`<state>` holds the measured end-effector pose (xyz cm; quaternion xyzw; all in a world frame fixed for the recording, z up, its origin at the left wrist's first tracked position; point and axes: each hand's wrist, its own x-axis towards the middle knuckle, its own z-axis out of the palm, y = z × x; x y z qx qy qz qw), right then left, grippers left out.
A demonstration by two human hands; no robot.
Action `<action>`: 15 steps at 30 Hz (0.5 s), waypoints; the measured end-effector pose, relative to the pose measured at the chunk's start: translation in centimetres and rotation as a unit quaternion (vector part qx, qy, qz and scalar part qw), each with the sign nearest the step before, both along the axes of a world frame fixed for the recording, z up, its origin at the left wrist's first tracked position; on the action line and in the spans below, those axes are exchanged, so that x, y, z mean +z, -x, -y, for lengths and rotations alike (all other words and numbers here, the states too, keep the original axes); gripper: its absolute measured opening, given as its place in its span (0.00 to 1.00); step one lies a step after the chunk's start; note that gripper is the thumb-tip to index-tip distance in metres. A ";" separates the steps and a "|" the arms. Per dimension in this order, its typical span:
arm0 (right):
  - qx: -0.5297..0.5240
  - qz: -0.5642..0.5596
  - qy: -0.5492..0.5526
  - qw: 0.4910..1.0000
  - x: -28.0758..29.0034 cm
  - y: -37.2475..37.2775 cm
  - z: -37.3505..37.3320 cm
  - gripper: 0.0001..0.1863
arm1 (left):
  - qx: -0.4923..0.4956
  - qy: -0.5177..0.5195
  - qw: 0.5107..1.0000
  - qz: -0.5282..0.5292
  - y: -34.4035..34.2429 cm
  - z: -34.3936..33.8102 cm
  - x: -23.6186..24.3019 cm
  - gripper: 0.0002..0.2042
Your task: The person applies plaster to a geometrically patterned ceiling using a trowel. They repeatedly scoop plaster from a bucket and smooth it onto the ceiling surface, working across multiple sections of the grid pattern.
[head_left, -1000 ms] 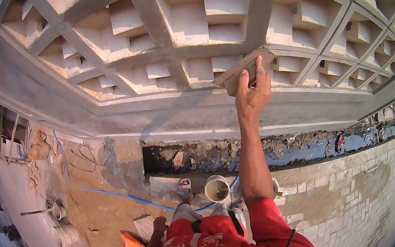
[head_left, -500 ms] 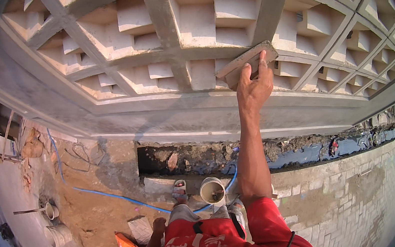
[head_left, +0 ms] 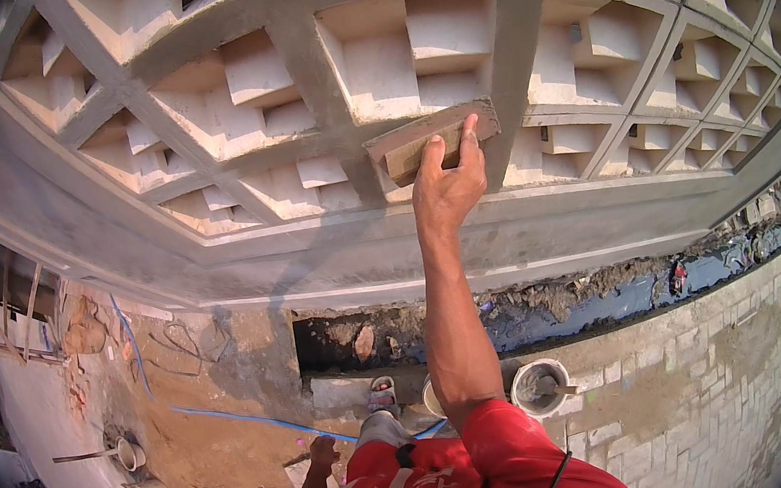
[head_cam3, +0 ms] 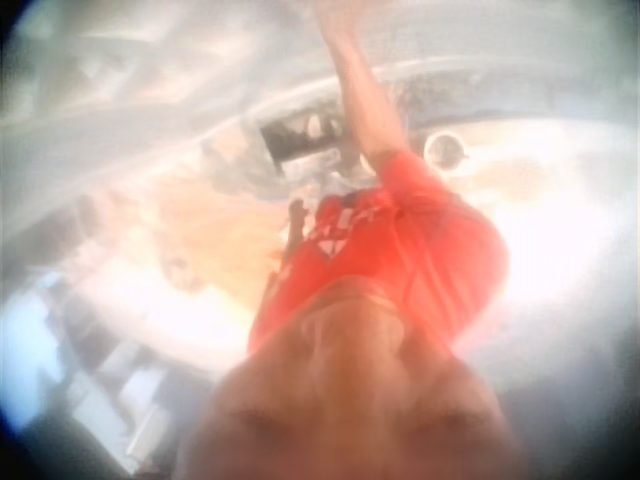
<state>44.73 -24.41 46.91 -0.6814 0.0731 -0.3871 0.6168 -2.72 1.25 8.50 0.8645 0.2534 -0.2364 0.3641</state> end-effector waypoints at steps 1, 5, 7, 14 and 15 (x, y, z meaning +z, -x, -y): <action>0.018 -0.010 0.031 0.999 -0.7 1.0 -1.3 0.26 | 0.033 0.031 0.999 -0.012 -0.6 0.2 0.9 0.27; 0.103 -0.014 0.065 0.992 -1.3 3.8 -0.2 0.25 | 0.256 0.143 0.954 -0.067 -0.9 0.2 1.3 0.27; 0.047 0.051 0.062 0.996 0.9 2.8 3.0 0.24 | 0.183 0.109 0.976 -0.042 2.1 -2.0 -2.3 0.25; -0.050 0.014 0.314 0.948 2.7 -0.9 8.9 0.26 | -0.287 -0.215 0.932 -0.050 0.0 1.7 -2.6 0.21; -0.044 0.007 0.328 0.944 0.7 -0.8 8.8 0.26 | -0.166 -0.110 0.979 -0.035 -0.1 2.1 -2.3 0.21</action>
